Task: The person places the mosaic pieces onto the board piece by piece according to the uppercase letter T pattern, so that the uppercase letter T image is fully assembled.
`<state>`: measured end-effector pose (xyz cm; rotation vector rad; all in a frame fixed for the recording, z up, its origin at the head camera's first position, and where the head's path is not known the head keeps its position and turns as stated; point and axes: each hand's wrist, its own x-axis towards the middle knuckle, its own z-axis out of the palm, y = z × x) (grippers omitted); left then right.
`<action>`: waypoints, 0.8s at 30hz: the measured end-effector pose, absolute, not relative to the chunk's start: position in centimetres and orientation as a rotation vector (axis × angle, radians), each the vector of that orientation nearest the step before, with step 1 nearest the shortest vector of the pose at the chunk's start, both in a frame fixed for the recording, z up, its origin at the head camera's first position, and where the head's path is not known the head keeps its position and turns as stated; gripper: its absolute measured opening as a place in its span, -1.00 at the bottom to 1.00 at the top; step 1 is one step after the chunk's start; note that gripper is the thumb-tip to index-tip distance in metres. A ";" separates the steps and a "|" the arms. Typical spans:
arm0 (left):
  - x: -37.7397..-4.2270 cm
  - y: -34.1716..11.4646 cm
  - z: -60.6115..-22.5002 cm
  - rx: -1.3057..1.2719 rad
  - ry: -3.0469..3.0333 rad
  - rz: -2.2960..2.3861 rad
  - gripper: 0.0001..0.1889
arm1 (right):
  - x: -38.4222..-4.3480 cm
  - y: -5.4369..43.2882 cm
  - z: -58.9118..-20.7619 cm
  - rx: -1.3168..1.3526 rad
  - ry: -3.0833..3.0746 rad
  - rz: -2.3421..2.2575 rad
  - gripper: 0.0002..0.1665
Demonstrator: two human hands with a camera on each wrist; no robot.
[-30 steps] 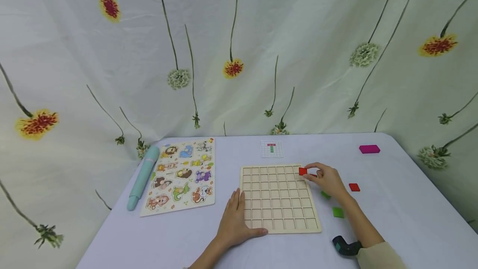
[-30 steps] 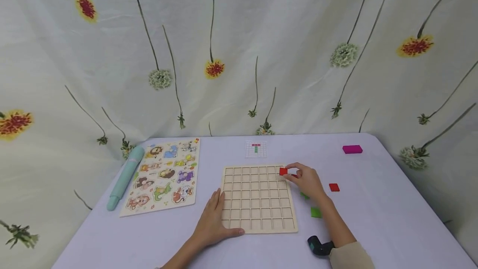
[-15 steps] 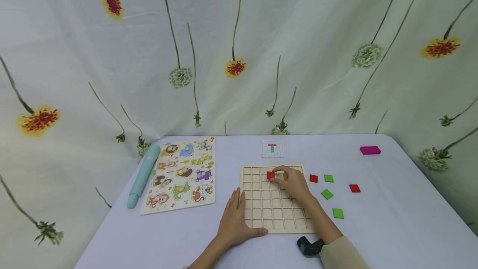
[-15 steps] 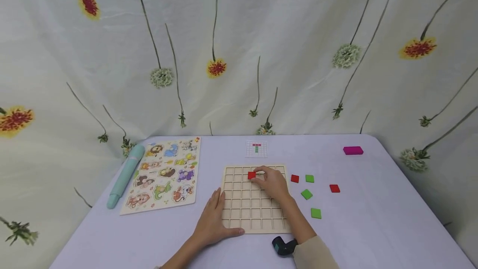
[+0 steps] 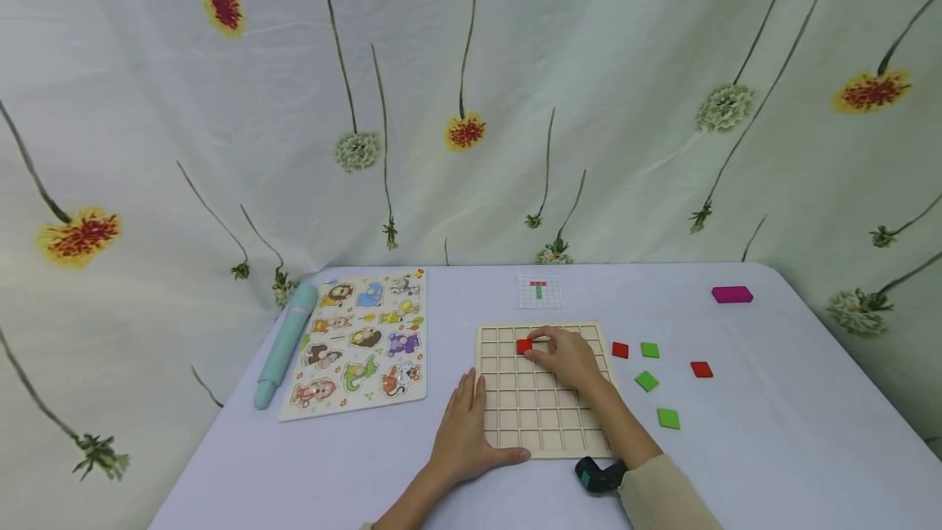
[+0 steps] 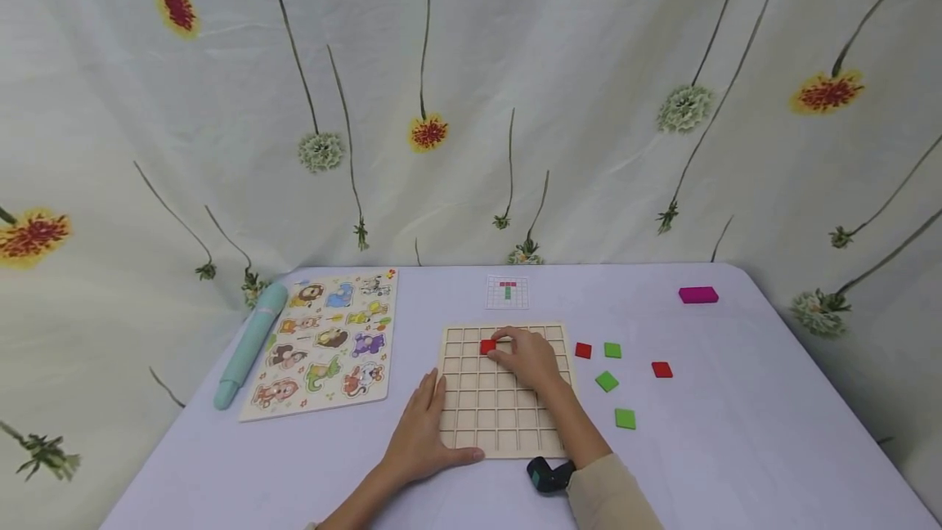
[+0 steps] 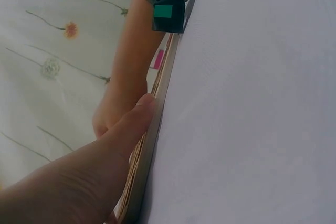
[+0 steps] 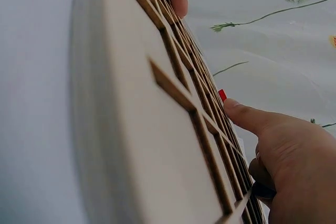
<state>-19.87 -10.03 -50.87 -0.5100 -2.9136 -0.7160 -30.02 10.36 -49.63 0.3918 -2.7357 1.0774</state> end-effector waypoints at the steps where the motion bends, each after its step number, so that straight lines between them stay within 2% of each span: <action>1: -19.9 -10.0 -50.9 -0.512 -2.913 -0.714 0.34 | -30.0 10.4 -49.6 0.391 -2.738 1.069 -0.62; 14: -20.0 -10.1 -50.8 -0.516 -2.911 -0.709 0.34 | -30.4 10.2 -49.8 0.392 -2.762 0.975 -0.63; 24: -19.7 -10.1 -50.8 -0.505 -2.923 -0.714 0.35 | -29.8 11.3 -49.6 0.415 -2.727 1.061 -0.55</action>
